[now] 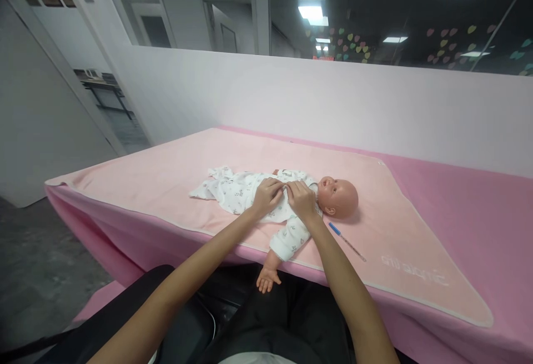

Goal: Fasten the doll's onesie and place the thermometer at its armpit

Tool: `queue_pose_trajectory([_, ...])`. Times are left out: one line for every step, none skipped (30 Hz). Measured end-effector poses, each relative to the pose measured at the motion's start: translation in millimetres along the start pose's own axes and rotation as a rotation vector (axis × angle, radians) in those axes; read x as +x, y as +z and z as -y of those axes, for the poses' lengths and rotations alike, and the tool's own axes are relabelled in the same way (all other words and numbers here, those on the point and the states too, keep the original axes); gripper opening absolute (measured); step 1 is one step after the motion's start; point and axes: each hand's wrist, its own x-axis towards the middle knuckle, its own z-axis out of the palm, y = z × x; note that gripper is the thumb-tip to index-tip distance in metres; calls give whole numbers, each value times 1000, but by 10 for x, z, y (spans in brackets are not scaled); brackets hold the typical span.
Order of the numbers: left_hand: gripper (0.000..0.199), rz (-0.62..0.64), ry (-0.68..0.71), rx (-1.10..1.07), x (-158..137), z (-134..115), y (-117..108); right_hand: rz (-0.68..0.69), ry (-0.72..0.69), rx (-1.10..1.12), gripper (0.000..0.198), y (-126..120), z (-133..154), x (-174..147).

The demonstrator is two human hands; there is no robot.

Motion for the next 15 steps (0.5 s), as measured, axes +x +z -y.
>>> queue_pose_trajectory([21, -1, -4, -2, 0, 0, -1, 1, 5, 1, 20, 2, 0, 0])
queue_pose_trajectory([21, -3, -5, -4, 0, -2, -2, 3, 9, 3, 20, 3, 2, 0])
queue_pose_trajectory([20, -2, -5, -6, 1, -4, -4, 7, 12, 5, 20, 3, 3, 0])
queue_pose_trajectory([19, -1, -4, -7, 2, -7, -7, 11, 15, 7, 20, 2, 5, 0])
queue_pose_trajectory([19, 3, -2, -7, 4, -11, -9, 14, 19, 9, 20, 1, 7, 1])
queue_pose_trajectory([19, 6, 0, -6, 4, -15, -11, 15, 22, 10, 20, -2, 9, 2])
queue_pose_trajectory([19, 6, -1, -4, 4, -20, -13, 13, 25, 12, 20, -4, 12, 3])
queue_pose_trajectory([18, 4, -6, -3, 3, -25, -13, 8, 30, 15, 19, -8, 14, 4])
queue_pose_trajectory([17, 0, -13, -2, 2, -31, -13, -1, 36, 18, 18, -12, 17, 5])
queue_pose_trajectory([17, -7, -23, -3, -1, -36, -13, -10, 41, 23, 18, -16, 19, 6])
queue_pose_trajectory([17, -14, -33, -5, -4, -40, -12, -16, 44, 29, 17, -20, 21, 7])
queue_pose_trajectory([18, -21, -41, -7, -7, -45, -12, -20, 46, 36, 16, -24, 23, 8])
queue_pose_trajectory([19, -25, -44, -9, -10, -48, -12, -21, 45, 44, 16, -27, 25, 8])
queue_pose_trajectory([20, -29, -43, -11, -13, -51, -13, -18, 43, 51, 15, -30, 25, 9])
queue_pose_trajectory([21, -31, -39, -11, -15, -53, -14, -14, 40, 57, 16, -31, 26, 9])
